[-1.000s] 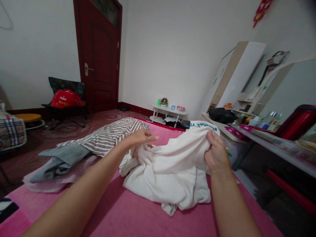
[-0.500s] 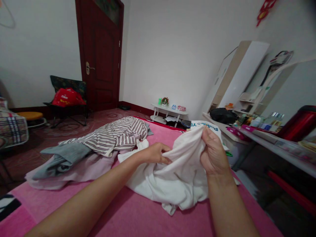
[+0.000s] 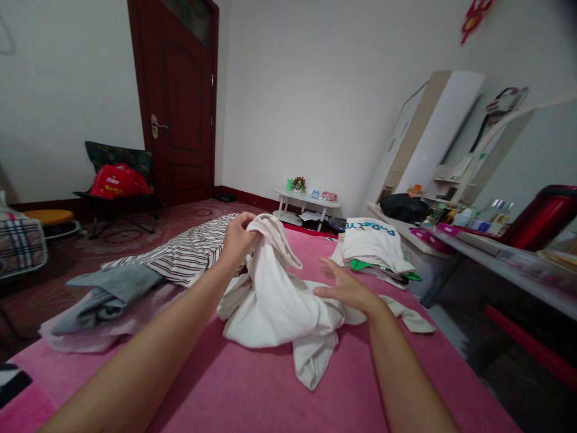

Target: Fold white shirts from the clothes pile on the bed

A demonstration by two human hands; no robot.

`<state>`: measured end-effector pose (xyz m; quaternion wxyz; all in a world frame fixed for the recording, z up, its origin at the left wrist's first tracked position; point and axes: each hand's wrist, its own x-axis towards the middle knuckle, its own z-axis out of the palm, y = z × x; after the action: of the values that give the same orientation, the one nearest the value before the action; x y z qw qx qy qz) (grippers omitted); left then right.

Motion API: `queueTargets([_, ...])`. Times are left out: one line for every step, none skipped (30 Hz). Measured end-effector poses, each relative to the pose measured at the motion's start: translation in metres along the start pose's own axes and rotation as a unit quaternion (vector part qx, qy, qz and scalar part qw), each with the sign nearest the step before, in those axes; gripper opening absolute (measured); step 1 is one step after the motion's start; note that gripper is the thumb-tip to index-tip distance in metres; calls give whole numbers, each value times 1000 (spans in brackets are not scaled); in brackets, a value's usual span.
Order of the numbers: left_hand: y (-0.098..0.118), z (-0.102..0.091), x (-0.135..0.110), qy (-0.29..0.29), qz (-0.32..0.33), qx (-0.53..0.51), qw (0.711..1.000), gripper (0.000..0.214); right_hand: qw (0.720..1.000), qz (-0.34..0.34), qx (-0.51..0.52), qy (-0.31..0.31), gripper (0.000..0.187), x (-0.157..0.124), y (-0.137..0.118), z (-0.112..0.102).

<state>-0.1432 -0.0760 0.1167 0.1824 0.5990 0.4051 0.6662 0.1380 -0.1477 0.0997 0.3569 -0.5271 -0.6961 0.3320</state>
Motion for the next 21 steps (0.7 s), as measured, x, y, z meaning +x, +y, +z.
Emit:
queueTargets([-1,-3,1,13,8,37,999,13,999,6,-32,-12,91,2,9,4])
queueTargets([-2,-7,3,23,16,80,996,13,998,13,-59,-19,92,4,17,7])
queueTargets([-2,-10,4,27,22,126,991,13,996,19,-81,-25,91,6,24,10])
queueTargets([-2,-13,5,30,24,169,985,14,994,26,-99,-29,89,7,29,12])
queueTargets([-2,-16,5,29,22,206,978,16,992,30,-116,-33,85,8,33,13])
queueTargets([-2,-18,6,25,16,234,972,17,990,34,-131,-35,79,8,35,14])
queueTargets([-3,-20,6,18,9,252,967,19,988,38,-144,-40,69,8,36,14])
queueTargets([-4,-20,6,9,3,260,966,19,987,41,-152,-41,55,8,35,12])
queueTargets([-7,-20,7,-3,1,256,967,20,986,43,-155,-33,39,9,33,11])
queueTargets([-10,-19,8,-15,0,243,970,21,987,40,-153,-14,28,9,30,8])
queueTargets([-13,-18,9,-26,0,222,975,22,989,29,-144,20,23,9,27,4])
queueTargets([-15,-16,10,-32,-3,194,981,23,989,10,-129,74,23,10,23,-1])
queueTargets([-17,-15,10,-36,-10,161,986,24,982,-18,-107,152,25,10,19,-7])
queueTargets([-17,-13,10,-37,-21,126,991,25,966,-45,-76,244,27,10,15,-13])
queueTargets([-15,-11,9,-40,-36,93,994,26,938,-64,-33,340,28,10,11,-20])
queueTargets([-11,-9,7,-47,-52,64,995,29,899,-74,20,431,27,10,7,-27])
queueTargets([-5,-7,5,-61,-68,41,995,33,853,-76,81,510,26,9,3,-34])
queueTargets([2,-5,2,-84,-83,24,993,37,808,-75,143,567,24,8,-1,-41])
queueTargets([9,-3,-1,-115,-94,14,989,41,768,-77,201,603,21,6,-4,-47])
queueTargets([17,-2,-4,-156,-102,10,982,43,738,-85,250,621,19,4,-8,-52])
queueTargets([23,-1,-8,-206,-106,9,973,45,725,-97,288,619,19,1,-11,-58])
